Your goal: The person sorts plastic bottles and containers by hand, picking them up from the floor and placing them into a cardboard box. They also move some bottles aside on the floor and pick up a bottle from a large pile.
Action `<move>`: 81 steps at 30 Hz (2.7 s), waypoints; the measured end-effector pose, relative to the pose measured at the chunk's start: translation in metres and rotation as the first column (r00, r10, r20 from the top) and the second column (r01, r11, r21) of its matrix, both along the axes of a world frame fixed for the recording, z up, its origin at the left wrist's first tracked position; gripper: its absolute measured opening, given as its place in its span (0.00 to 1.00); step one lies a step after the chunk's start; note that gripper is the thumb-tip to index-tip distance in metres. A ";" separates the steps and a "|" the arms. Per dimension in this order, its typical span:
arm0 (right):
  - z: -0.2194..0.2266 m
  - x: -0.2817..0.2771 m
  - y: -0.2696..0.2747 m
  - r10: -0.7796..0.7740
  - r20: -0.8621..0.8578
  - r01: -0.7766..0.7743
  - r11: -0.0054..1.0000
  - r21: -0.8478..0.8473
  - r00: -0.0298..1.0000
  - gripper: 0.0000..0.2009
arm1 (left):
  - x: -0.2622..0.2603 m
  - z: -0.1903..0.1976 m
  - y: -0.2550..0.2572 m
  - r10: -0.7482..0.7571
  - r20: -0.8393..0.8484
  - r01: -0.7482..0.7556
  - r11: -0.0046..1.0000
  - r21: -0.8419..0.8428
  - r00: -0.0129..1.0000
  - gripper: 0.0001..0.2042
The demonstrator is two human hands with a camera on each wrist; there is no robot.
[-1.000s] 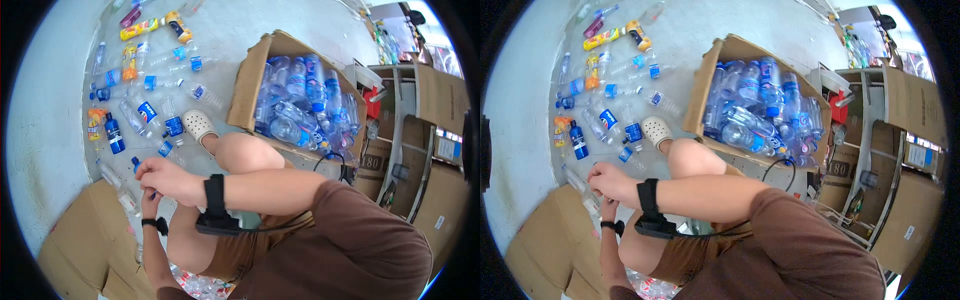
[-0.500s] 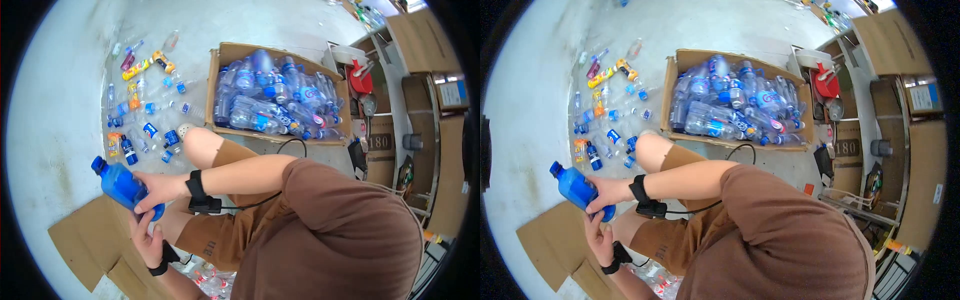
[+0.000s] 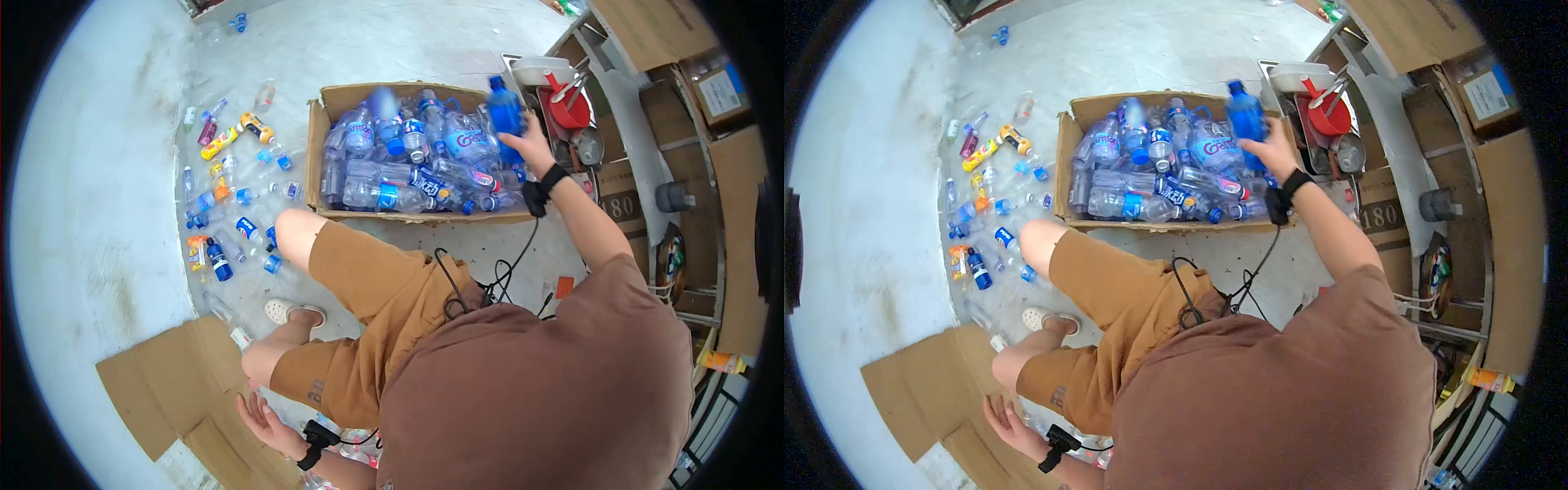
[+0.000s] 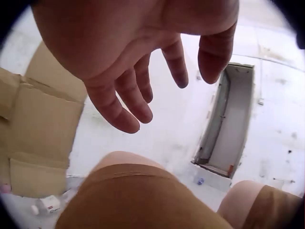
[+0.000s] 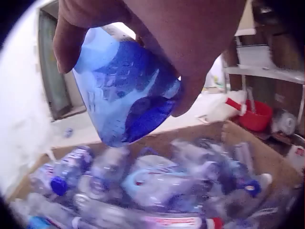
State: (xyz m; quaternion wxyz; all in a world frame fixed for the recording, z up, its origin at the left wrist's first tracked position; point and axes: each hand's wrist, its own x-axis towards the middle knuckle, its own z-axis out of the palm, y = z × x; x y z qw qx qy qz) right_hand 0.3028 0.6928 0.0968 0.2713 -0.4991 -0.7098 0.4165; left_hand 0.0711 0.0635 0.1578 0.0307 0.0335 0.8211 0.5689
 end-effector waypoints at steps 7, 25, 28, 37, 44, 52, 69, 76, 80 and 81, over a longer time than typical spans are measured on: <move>-0.018 -0.021 -0.041 0.191 0.158 -0.192 0.981 -0.007 0.969 0.38 | 0.021 -0.017 -0.011 0.171 0.029 -0.170 0.985 -0.032 0.985 0.19; -0.026 -0.249 -0.065 0.235 -0.098 -0.223 0.601 -0.767 0.967 0.28 | 0.062 -0.007 -0.007 0.275 0.034 -0.274 0.961 -0.016 0.961 0.17; -0.043 -0.281 -0.048 0.134 -0.202 -0.242 0.516 -0.822 0.970 0.21 | 0.062 -0.008 -0.007 0.264 0.040 -0.262 0.964 -0.036 0.964 0.18; -0.084 -0.332 -0.044 0.382 0.071 -0.328 0.863 -0.386 0.922 0.35 | 0.061 -0.007 -0.006 0.283 0.050 -0.282 0.959 -0.027 0.958 0.18; -0.091 -0.337 -0.062 0.506 0.446 -0.648 0.715 0.262 0.738 0.34 | 0.059 -0.007 -0.006 0.295 0.079 -0.293 0.955 -0.043 0.952 0.18; -0.088 -0.318 -0.095 0.555 0.706 -0.827 0.556 0.080 0.441 0.33 | 0.050 -0.011 -0.002 0.280 0.089 -0.277 0.960 -0.039 0.956 0.17; -0.094 -0.299 -0.066 0.452 0.551 -0.700 0.580 0.417 0.702 0.24 | 0.045 -0.029 -0.021 0.331 0.080 -0.332 0.943 -0.001 0.940 0.17; -0.111 -0.277 -0.054 0.261 0.783 -0.732 0.596 0.329 0.565 0.29 | 0.041 -0.037 -0.034 0.366 0.071 -0.367 0.930 -0.003 0.928 0.17; -0.111 -0.290 -0.055 0.351 0.637 -0.673 0.640 0.372 0.686 0.28 | 0.036 -0.036 -0.033 0.362 0.084 -0.362 0.932 -0.011 0.929 0.17; -0.111 -0.294 -0.057 0.408 0.506 -0.634 0.636 0.439 0.760 0.27 | 0.034 -0.036 -0.034 0.352 0.089 -0.352 0.936 -0.018 0.932 0.17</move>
